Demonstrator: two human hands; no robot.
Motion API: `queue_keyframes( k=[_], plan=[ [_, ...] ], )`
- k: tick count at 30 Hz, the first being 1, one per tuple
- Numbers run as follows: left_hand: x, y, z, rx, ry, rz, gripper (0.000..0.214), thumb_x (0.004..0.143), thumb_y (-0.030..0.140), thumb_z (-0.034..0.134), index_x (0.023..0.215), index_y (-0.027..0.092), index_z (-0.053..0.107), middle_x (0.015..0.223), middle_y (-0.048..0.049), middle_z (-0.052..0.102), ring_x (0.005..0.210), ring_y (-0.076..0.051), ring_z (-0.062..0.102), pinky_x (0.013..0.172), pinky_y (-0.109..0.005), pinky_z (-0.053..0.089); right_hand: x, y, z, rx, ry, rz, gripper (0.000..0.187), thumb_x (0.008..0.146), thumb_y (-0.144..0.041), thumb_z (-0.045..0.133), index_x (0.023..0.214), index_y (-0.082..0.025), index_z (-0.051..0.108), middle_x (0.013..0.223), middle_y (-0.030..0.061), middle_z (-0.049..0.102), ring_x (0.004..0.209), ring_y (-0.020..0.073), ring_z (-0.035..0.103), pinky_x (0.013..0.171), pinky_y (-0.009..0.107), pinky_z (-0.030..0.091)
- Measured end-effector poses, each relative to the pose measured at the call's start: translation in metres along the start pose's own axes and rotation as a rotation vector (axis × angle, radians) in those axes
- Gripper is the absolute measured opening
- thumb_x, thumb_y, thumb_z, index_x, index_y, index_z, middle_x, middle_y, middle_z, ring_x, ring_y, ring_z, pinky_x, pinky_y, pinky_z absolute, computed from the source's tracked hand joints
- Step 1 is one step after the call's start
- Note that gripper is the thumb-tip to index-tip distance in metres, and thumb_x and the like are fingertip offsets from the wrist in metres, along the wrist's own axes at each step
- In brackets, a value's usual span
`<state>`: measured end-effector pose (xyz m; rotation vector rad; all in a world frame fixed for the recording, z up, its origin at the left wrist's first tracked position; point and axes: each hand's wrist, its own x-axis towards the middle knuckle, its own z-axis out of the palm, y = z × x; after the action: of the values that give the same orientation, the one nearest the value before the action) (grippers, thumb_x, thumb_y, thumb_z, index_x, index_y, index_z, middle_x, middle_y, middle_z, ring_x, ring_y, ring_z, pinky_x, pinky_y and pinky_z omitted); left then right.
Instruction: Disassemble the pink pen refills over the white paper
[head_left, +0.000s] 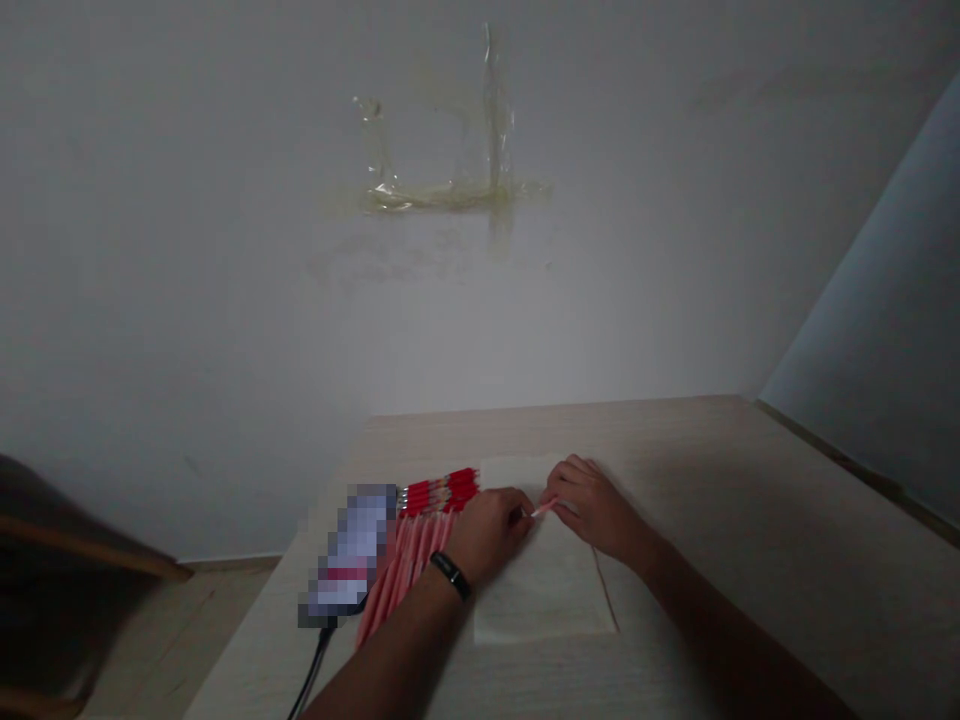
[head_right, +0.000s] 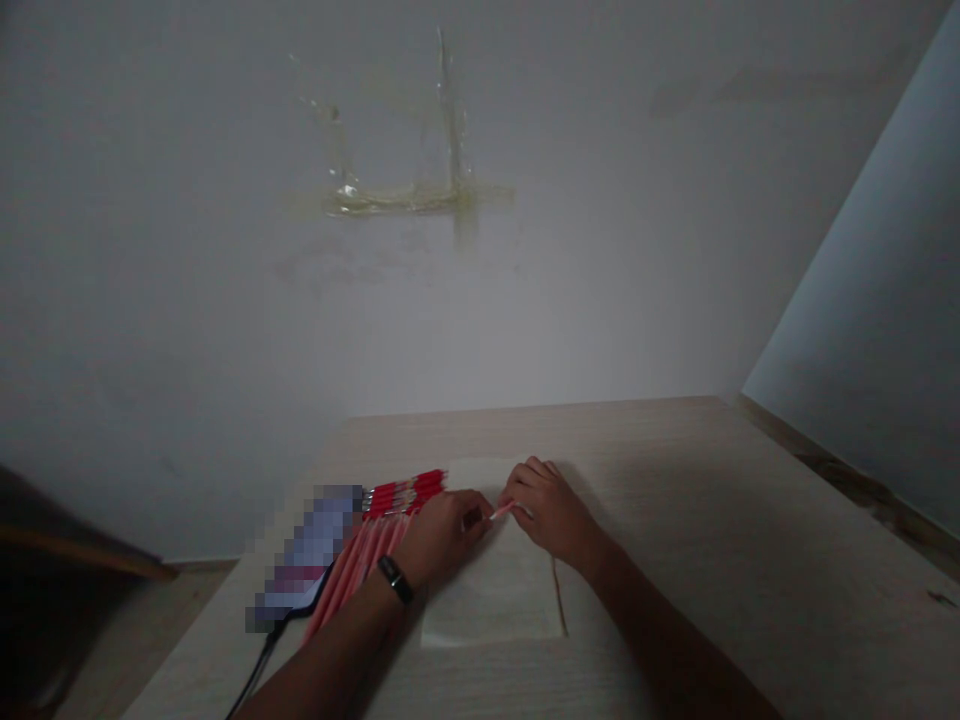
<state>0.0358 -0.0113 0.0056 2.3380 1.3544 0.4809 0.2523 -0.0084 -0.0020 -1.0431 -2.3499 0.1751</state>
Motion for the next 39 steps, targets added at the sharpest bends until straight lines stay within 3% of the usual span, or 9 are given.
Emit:
queue_keyframes(
  k=[17,23,30,39],
  plan=[
    [0.001,-0.006,-0.002,0.002,0.040,-0.016,0.015,0.086,0.023,0.058,0.091,0.020,0.072,0.089,-0.0052,0.073,0.078,-0.017,0.063,0.067,-0.025,0.041,-0.004,0.037,-0.028,-0.061,0.168,0.079,0.011,0.086,-0.014,0.066,0.092,-0.022,0.069,0.097,0.0072,0.065,0.096,0.0248,0.055,0.084,0.039,0.040],
    [0.002,-0.007,-0.002,0.013,0.080,-0.030,0.015,0.087,0.024,0.058,0.090,0.020,0.072,0.090,-0.0057,0.074,0.077,-0.017,0.063,0.066,-0.025,0.040,-0.007,0.044,-0.010,0.018,0.132,0.129,0.008,0.084,-0.015,0.068,0.090,-0.021,0.069,0.091,0.0056,0.064,0.089,0.0217,0.056,0.081,0.036,0.043],
    [0.003,-0.011,-0.001,0.012,0.067,-0.018,0.015,0.087,0.024,0.058,0.090,0.020,0.072,0.083,-0.0050,0.073,0.074,-0.017,0.063,0.065,-0.025,0.038,-0.007,0.033,0.018,0.043,-0.075,0.109,0.005,0.088,-0.020,0.069,0.092,-0.019,0.072,0.091,0.0052,0.065,0.093,0.0209,0.057,0.084,0.034,0.043],
    [0.003,-0.011,0.001,0.025,0.045,-0.043,0.015,0.086,0.023,0.060,0.091,0.021,0.074,0.085,-0.0052,0.074,0.075,-0.018,0.064,0.067,-0.026,0.040,-0.011,0.041,0.023,0.051,-0.057,0.109,0.015,0.090,-0.027,0.069,0.102,-0.019,0.071,0.096,0.0061,0.066,0.095,0.0203,0.058,0.088,0.035,0.042]
  ],
)
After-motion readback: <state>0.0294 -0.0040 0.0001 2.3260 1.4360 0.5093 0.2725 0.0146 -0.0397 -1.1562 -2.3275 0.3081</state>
